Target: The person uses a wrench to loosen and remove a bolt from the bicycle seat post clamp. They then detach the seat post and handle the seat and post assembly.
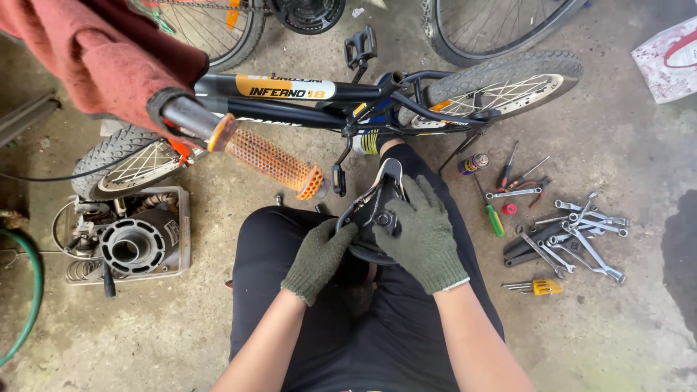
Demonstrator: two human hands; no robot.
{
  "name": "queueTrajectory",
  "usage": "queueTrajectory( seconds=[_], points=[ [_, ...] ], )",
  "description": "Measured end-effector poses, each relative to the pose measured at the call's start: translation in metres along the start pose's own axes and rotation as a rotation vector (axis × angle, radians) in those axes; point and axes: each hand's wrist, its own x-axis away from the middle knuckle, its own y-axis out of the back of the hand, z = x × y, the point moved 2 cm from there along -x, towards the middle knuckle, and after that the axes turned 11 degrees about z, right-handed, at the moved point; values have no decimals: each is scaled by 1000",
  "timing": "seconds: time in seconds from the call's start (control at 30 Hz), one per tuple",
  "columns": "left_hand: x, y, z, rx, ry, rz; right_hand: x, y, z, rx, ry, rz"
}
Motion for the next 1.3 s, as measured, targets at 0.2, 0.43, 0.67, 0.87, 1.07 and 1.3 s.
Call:
queueTrajectory(
  seconds=[0.2, 0.43, 0.67, 0.87, 1.07, 1.3],
  points=[
    [30, 2, -17, 119, -4, 20, 8, -1, 0, -246, 46, -182],
    [56, -8, -29, 186, -18, 28, 12, 50, 31, -420, -21, -125],
    [63, -30, -5, 400, -74, -137, 14, 64, 45, -485, -18, -126],
    [59, -33, -1, 409, -184, -222, 13, 64, 51, -561, -153, -78],
    [56, -38, 2, 239, -295, -247, 11, 58, 53, -523, -25, -127],
    [51, -42, 13, 131, -411, -300, 12, 57, 59, -517, -52, -90]
  ],
)
